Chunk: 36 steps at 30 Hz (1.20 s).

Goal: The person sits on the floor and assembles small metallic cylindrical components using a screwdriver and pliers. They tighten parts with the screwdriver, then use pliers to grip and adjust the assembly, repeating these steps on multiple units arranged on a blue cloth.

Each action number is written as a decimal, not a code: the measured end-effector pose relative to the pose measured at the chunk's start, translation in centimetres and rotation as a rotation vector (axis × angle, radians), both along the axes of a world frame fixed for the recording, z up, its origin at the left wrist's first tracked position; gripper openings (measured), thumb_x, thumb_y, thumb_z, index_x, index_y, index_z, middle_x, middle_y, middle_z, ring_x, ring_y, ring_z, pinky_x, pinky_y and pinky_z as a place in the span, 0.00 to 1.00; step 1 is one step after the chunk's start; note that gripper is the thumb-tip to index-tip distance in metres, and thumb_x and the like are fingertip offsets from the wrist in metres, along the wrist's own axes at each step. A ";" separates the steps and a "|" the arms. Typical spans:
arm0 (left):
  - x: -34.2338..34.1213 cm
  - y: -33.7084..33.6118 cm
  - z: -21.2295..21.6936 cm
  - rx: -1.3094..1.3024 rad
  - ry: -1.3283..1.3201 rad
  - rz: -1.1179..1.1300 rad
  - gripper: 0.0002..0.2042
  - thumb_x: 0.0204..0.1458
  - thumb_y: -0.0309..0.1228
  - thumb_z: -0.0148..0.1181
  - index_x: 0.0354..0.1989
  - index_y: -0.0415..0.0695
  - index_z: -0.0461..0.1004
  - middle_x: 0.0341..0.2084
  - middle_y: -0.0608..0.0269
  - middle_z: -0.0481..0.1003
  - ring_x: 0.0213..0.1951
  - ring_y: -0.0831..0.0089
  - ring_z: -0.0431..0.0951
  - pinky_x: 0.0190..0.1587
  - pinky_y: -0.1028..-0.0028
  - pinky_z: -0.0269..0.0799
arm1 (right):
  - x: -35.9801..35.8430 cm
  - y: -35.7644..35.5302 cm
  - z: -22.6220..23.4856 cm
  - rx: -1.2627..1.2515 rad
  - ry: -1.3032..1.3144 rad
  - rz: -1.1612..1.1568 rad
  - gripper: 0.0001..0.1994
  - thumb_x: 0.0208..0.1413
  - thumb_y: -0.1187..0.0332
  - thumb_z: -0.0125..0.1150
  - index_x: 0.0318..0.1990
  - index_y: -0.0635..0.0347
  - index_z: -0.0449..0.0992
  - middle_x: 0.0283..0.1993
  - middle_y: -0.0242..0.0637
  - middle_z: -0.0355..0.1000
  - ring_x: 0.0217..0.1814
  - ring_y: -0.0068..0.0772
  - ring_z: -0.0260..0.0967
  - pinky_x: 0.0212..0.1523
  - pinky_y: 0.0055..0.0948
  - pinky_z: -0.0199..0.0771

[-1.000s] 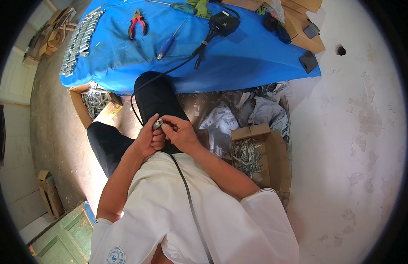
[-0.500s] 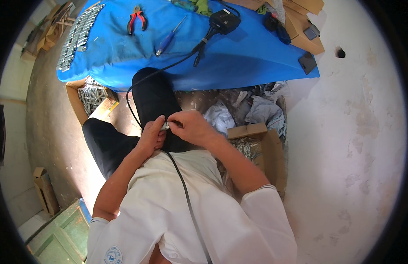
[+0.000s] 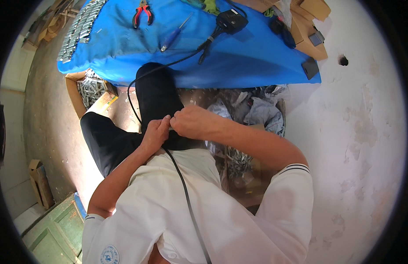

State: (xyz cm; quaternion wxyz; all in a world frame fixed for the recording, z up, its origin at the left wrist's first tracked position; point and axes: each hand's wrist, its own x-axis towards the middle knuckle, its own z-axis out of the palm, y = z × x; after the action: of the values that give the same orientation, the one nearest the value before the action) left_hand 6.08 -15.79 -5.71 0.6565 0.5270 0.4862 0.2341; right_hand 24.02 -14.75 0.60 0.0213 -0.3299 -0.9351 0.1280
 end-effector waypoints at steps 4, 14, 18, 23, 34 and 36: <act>-0.8 0.1 1.5 0.070 0.113 0.003 0.27 0.61 0.46 0.42 0.18 0.33 0.68 0.10 0.58 0.64 0.16 0.70 0.65 0.23 0.66 0.62 | -0.9 0.7 1.7 -0.078 -0.045 0.028 0.05 0.43 0.70 0.58 0.24 0.63 0.72 0.24 0.42 0.70 0.28 0.42 0.72 0.29 0.37 0.72; -3.2 3.0 4.2 0.212 0.196 0.071 0.30 0.62 0.48 0.40 0.16 0.33 0.64 0.11 0.47 0.58 0.17 0.56 0.59 0.25 0.60 0.59 | -2.6 3.3 4.3 -0.019 0.186 -0.013 0.06 0.42 0.71 0.57 0.22 0.62 0.68 0.21 0.42 0.65 0.24 0.46 0.68 0.25 0.39 0.70; -3.8 2.3 4.8 0.182 0.191 0.110 0.29 0.62 0.47 0.41 0.15 0.33 0.63 0.11 0.48 0.57 0.16 0.57 0.57 0.24 0.60 0.58 | -3.0 3.1 3.5 -0.169 0.307 -0.088 0.04 0.42 0.73 0.56 0.23 0.63 0.68 0.21 0.44 0.65 0.24 0.50 0.66 0.24 0.40 0.67; -4.6 1.6 5.9 0.207 0.243 0.086 0.27 0.61 0.45 0.43 0.17 0.33 0.63 0.11 0.50 0.56 0.17 0.62 0.56 0.24 0.61 0.58 | -3.6 2.9 2.9 -0.397 0.418 -0.080 0.03 0.46 0.75 0.54 0.25 0.64 0.68 0.23 0.44 0.66 0.26 0.51 0.67 0.25 0.41 0.66; -6.8 5.5 9.3 0.163 0.181 0.120 0.24 0.61 0.42 0.45 0.19 0.32 0.67 0.11 0.55 0.59 0.19 0.74 0.58 0.24 0.66 0.60 | -6.1 6.7 6.1 -0.028 0.291 0.088 0.08 0.46 0.73 0.58 0.23 0.60 0.64 0.20 0.39 0.61 0.22 0.41 0.65 0.21 0.36 0.65; -7.4 7.5 12.3 0.133 0.175 0.152 0.23 0.62 0.41 0.46 0.24 0.32 0.75 0.14 0.60 0.71 0.21 0.79 0.67 0.26 0.73 0.65 | -6.6 8.8 7.8 -0.007 0.346 0.125 0.08 0.46 0.73 0.58 0.23 0.60 0.63 0.20 0.39 0.61 0.22 0.41 0.65 0.21 0.36 0.65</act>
State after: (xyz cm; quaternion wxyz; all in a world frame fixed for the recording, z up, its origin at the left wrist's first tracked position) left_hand -1.27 -8.30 6.61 0.5556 0.5494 0.5634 0.2683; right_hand 17.39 -5.92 8.38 0.1725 -0.2442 -0.9357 0.1872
